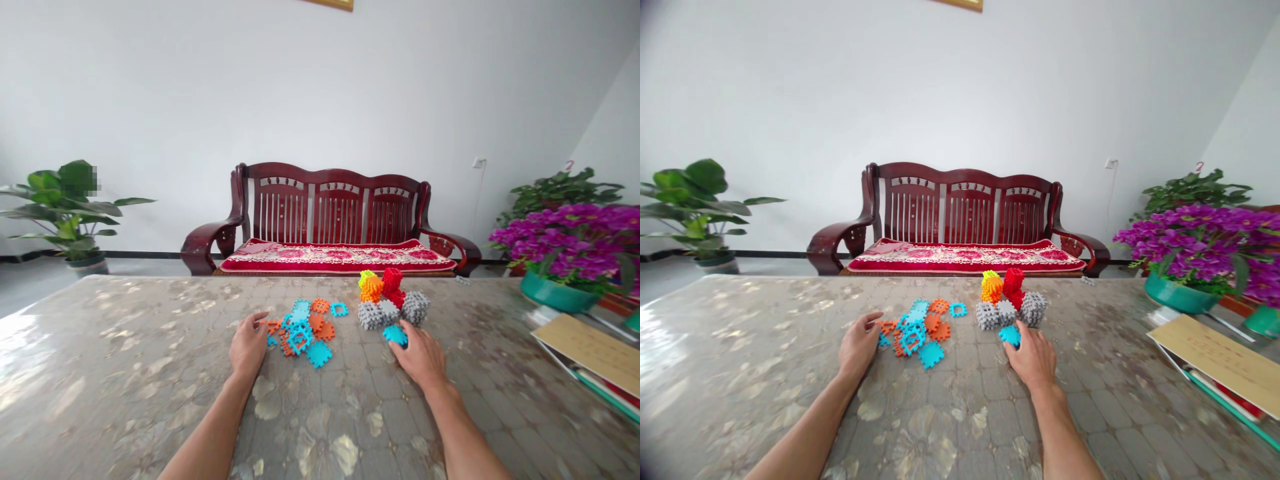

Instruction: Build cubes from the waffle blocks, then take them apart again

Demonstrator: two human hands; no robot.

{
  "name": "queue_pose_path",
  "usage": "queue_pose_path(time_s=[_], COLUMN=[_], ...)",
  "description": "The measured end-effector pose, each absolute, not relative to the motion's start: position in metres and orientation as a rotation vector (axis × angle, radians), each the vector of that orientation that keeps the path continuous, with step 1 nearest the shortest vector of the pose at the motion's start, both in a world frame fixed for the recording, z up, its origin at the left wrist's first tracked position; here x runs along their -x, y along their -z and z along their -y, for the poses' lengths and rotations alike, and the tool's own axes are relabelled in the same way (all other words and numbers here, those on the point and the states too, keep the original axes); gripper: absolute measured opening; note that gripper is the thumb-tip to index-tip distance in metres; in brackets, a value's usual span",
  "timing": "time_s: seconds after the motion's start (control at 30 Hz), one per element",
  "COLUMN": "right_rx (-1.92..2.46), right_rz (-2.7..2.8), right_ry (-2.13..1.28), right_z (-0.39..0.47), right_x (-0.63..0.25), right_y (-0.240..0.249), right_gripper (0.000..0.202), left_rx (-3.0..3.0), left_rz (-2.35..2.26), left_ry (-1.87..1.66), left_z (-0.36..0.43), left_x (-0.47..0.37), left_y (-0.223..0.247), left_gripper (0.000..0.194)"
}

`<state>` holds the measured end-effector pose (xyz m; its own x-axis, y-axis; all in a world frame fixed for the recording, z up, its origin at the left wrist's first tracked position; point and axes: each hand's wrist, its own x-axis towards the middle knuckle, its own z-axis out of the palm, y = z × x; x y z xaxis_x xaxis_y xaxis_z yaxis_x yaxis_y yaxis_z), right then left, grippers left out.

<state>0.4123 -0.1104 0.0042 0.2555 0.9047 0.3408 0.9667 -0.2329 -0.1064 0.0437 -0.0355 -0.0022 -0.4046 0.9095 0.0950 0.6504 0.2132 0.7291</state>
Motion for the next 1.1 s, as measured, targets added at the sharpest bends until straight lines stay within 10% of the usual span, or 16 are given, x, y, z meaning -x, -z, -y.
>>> queue_pose_path(time_s=[0.53, 0.77, 1.1], right_rx=[1.614, 1.391, 1.386], right_rz=[1.92, 2.203, 2.302], right_ry=[0.261, -0.036, 0.199], right_z=[0.114, 0.121, 0.119], right_x=[-0.354, -0.278, -0.28], right_y=[-0.004, -0.007, 0.006], right_gripper=[0.02, 0.05, 0.004], left_rx=[-1.513, -1.522, -1.505], left_rz=[-2.146, -2.132, -2.118], left_ry=[-1.0, -1.0, -1.001], left_z=[0.037, 0.038, 0.037], left_x=[-0.049, -0.05, -0.05], left_y=[0.0, -0.001, 0.0], left_gripper=[0.035, 0.035, 0.033])
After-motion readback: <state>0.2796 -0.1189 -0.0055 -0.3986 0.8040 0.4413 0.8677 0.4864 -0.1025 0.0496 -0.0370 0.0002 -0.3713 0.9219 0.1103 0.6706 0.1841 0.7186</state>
